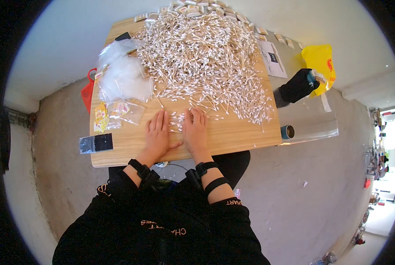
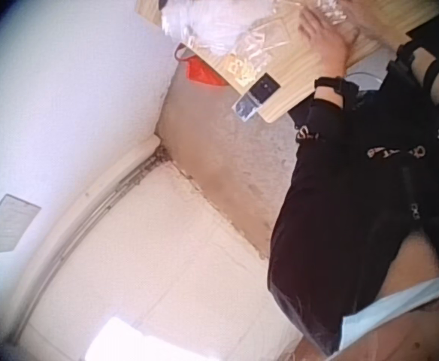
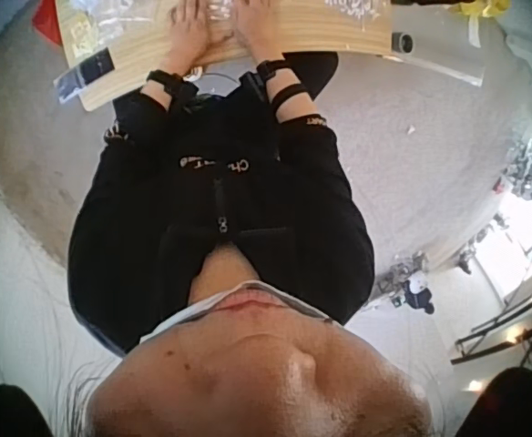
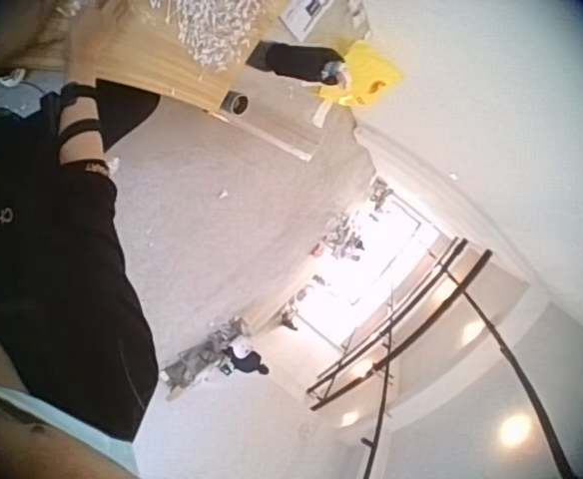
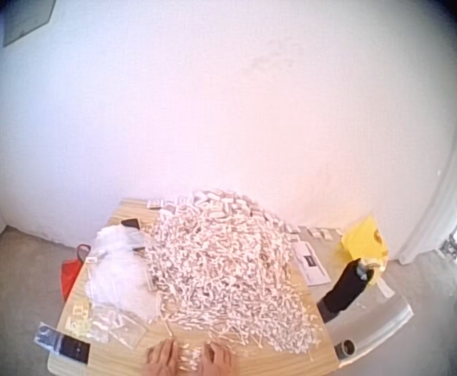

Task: Sorting a large pile of cotton swabs on a wooden table and placing them neatly into a small rectangular plastic container.

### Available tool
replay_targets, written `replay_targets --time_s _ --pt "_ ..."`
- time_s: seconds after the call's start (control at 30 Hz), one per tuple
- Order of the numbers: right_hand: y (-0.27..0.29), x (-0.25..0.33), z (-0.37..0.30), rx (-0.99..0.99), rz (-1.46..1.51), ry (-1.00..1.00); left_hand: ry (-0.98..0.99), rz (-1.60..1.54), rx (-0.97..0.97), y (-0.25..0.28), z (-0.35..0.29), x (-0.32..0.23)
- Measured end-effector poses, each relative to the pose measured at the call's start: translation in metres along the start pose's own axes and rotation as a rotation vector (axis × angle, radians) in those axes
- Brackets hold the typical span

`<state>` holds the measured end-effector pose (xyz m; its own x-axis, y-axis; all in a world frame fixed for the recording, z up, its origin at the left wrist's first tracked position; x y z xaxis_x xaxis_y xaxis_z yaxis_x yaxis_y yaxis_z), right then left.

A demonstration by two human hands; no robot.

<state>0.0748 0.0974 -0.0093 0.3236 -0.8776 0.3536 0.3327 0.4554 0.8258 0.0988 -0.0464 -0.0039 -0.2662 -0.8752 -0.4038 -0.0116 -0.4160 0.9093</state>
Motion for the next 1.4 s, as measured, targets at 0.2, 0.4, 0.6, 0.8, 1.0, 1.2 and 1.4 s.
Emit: replay_targets --time_s 0.2,0.4,0.6,0.8,1.0,1.2,1.4 --pt "0.005 0.001 -0.001 0.002 -0.035 -0.016 0.075 0.037 -0.018 -0.012 -0.017 0.001" --pt "0.000 0.005 -0.001 -0.014 0.157 0.016 0.064 0.053 -0.095 -0.005 -0.010 0.012" --pt "0.000 0.005 -0.002 0.004 0.209 0.058 -0.037 -0.010 0.046 -0.001 0.013 0.005" --pt "-0.011 0.002 -0.007 0.084 0.450 0.063 -0.122 0.086 0.193 -0.001 0.018 -0.003" --pt "0.006 -0.014 -0.006 -0.121 0.179 -0.107 -0.047 0.146 0.087 -0.022 -0.001 -0.026" --pt "0.005 -0.040 -0.001 -0.006 0.025 -0.115 -0.060 0.051 -0.007 -0.025 -0.007 -0.032" --pt "0.007 -0.042 0.019 -0.016 -0.090 -0.215 -0.149 0.072 0.022 -0.018 -0.014 -0.033"
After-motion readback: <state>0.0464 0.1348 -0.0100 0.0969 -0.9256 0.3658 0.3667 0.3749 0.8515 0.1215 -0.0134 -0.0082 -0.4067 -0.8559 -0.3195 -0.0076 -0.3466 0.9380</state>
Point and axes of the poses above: each hand's wrist, its own z-axis towards the middle knuckle, its own y-axis out of the back of the hand, x = y × z, the point moved 3 cm from there along z, towards the middle knuckle, and after that the axes turned 3 degrees about -z, right-handed, at the moved point
